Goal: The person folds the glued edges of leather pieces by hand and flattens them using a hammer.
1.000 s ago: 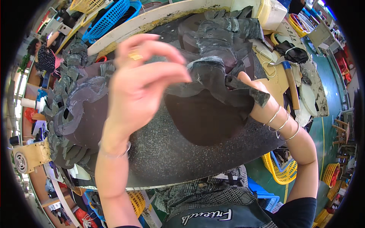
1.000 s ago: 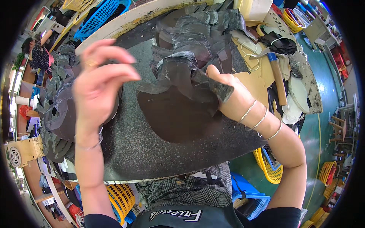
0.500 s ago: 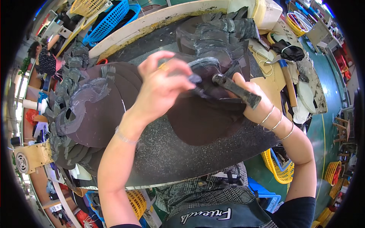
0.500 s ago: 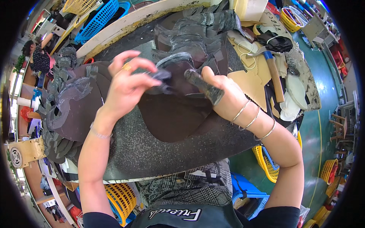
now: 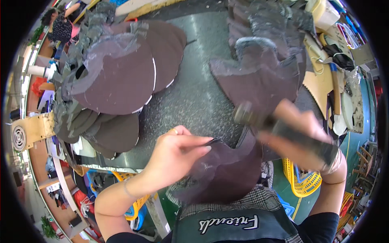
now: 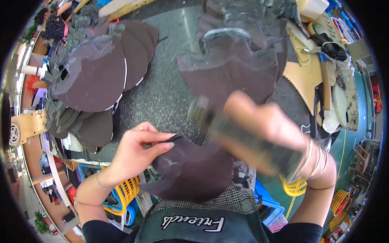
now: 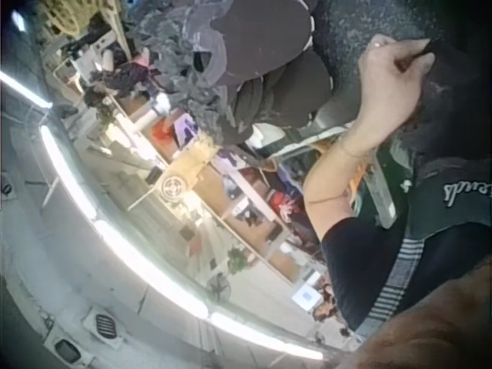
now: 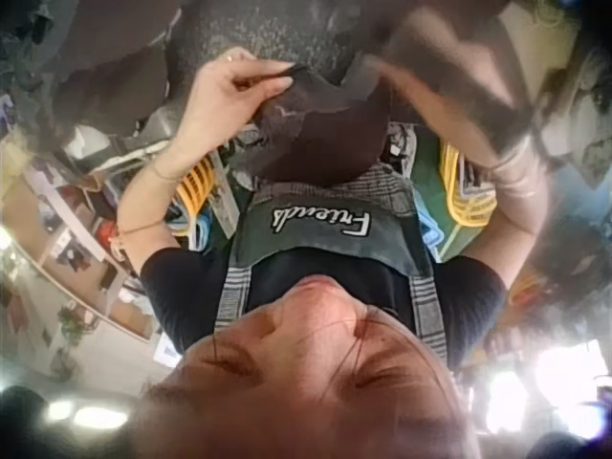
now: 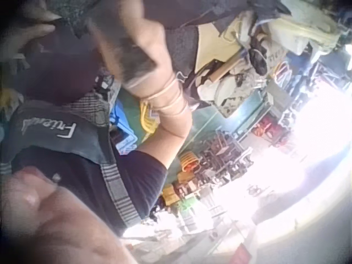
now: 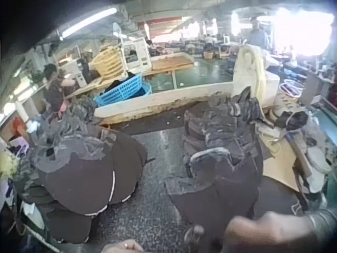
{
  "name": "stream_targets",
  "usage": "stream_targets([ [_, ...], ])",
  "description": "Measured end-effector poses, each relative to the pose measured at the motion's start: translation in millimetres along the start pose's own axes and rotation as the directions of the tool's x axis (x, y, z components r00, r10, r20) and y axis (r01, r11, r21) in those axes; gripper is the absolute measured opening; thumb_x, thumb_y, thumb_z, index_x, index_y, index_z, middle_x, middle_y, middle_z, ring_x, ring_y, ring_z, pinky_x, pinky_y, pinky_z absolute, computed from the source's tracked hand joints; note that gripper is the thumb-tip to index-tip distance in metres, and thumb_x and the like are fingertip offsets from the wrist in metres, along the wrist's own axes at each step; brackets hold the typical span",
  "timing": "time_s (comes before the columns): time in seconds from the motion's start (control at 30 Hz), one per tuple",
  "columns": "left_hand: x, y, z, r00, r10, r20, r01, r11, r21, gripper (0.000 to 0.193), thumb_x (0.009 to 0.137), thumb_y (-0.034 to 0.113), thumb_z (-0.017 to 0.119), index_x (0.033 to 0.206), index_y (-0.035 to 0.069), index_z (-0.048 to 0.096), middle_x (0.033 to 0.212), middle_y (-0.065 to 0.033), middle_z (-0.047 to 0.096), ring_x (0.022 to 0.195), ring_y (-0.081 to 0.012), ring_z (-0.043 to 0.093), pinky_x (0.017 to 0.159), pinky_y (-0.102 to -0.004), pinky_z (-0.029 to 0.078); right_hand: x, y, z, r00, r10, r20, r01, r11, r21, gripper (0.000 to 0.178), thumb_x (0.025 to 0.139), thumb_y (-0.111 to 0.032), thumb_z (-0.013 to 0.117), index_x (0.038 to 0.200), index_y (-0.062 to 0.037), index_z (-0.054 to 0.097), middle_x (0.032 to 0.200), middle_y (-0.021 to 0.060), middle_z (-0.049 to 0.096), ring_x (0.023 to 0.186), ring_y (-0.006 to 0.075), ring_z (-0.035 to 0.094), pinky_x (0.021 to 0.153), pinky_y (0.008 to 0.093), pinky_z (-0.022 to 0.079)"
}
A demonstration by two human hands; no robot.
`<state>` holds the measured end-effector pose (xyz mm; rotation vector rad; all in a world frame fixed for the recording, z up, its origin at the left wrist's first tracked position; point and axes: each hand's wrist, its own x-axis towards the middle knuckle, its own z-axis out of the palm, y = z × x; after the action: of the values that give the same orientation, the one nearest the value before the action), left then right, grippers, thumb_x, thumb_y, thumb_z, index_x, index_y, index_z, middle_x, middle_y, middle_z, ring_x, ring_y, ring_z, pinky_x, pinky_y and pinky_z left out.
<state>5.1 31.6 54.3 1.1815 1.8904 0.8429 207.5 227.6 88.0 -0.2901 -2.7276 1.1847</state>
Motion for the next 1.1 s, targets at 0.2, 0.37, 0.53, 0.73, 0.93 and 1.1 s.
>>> stream_targets([
  [0.2, 7, -19, 6, 0.996, 0.048, -0.076, -0.041, 0.996, 0.085, 0.019, 0.072, 0.004, 0.083, 0.088, 0.006, 0.073, 0.076, -0.0017, 0.058, 0.060, -0.0074, 0.053, 0.053, -0.0204, 0.042, -16, -9, 47, 0.963, 0.008, 0.270, 0.055, 0.973, -0.224, 0.029, 0.081, -0.018, 0.069, 0.088, -0.0042, 0.044, 0.060, 0.0097, 0.053, 0.049, 0.0274, 0.060, 0.041, 0.0373, 0.047],
  [0.37, 32, -17, 0, 0.923, 0.386, 0.004, -0.362, 0.862, 0.354, 0.028, 0.067, 0.019, 0.084, 0.092, 0.011, 0.073, 0.085, 0.0024, 0.065, 0.095, -0.0189, 0.053, 0.084, -0.0360, 0.038, -9, -13, 48, 0.964, 0.045, 0.262, 0.021, 0.970, -0.244, 0.031, 0.080, -0.020, 0.070, 0.092, -0.0036, 0.047, 0.065, 0.0086, 0.055, 0.050, 0.0254, 0.061, 0.041, 0.0358, 0.047],
  [0.53, 46, -30, -1, 0.891, 0.430, 0.143, -0.453, 0.842, 0.292, 0.023, 0.062, 0.023, 0.084, 0.083, 0.019, 0.075, 0.090, 0.0075, 0.065, 0.102, -0.0220, 0.049, 0.091, -0.0415, 0.029, -9, -7, 45, 0.973, 0.029, 0.228, 0.007, 0.988, -0.157, 0.034, 0.079, -0.016, 0.070, 0.102, -0.0011, 0.051, 0.071, 0.0083, 0.057, 0.052, 0.0247, 0.062, 0.042, 0.0350, 0.048],
  [0.73, 50, -32, -11, 0.763, 0.623, 0.170, -0.615, 0.621, 0.486, 0.025, 0.056, 0.032, 0.082, 0.080, 0.027, 0.075, 0.090, 0.0092, 0.059, 0.099, -0.0255, 0.044, 0.085, -0.0457, 0.028, -3, -9, 39, 0.966, 0.107, 0.236, -0.086, 0.991, -0.099, 0.031, 0.080, -0.016, 0.069, 0.102, 0.0003, 0.054, 0.069, 0.0085, 0.056, 0.051, 0.0240, 0.062, 0.042, 0.0351, 0.048],
  [0.93, 45, -34, -6, 0.702, 0.693, 0.163, -0.618, 0.480, 0.622, 0.021, 0.057, 0.038, 0.076, 0.075, 0.028, 0.073, 0.094, 0.0100, 0.057, 0.097, -0.0255, 0.039, 0.083, -0.0466, 0.028, 20, -20, 27, 0.956, 0.174, 0.234, -0.104, 0.953, -0.285, 0.027, 0.079, -0.013, 0.073, 0.089, -0.0016, 0.051, 0.065, 0.0100, 0.055, 0.049, 0.0283, 0.059, 0.043, 0.0360, 0.045],
  [1.1, 40, -36, -6, 0.708, 0.688, 0.156, -0.610, 0.486, 0.626, 0.024, 0.057, 0.035, 0.079, 0.079, 0.026, 0.074, 0.093, 0.0099, 0.057, 0.096, -0.0251, 0.039, 0.083, -0.0447, 0.029, 22, -10, 41, 0.967, 0.084, 0.239, -0.003, 0.947, -0.321, 0.025, 0.086, -0.025, 0.068, 0.084, -0.0078, 0.050, 0.057, 0.0032, 0.046, 0.041, 0.0193, 0.054, 0.035, 0.0337, 0.044],
])
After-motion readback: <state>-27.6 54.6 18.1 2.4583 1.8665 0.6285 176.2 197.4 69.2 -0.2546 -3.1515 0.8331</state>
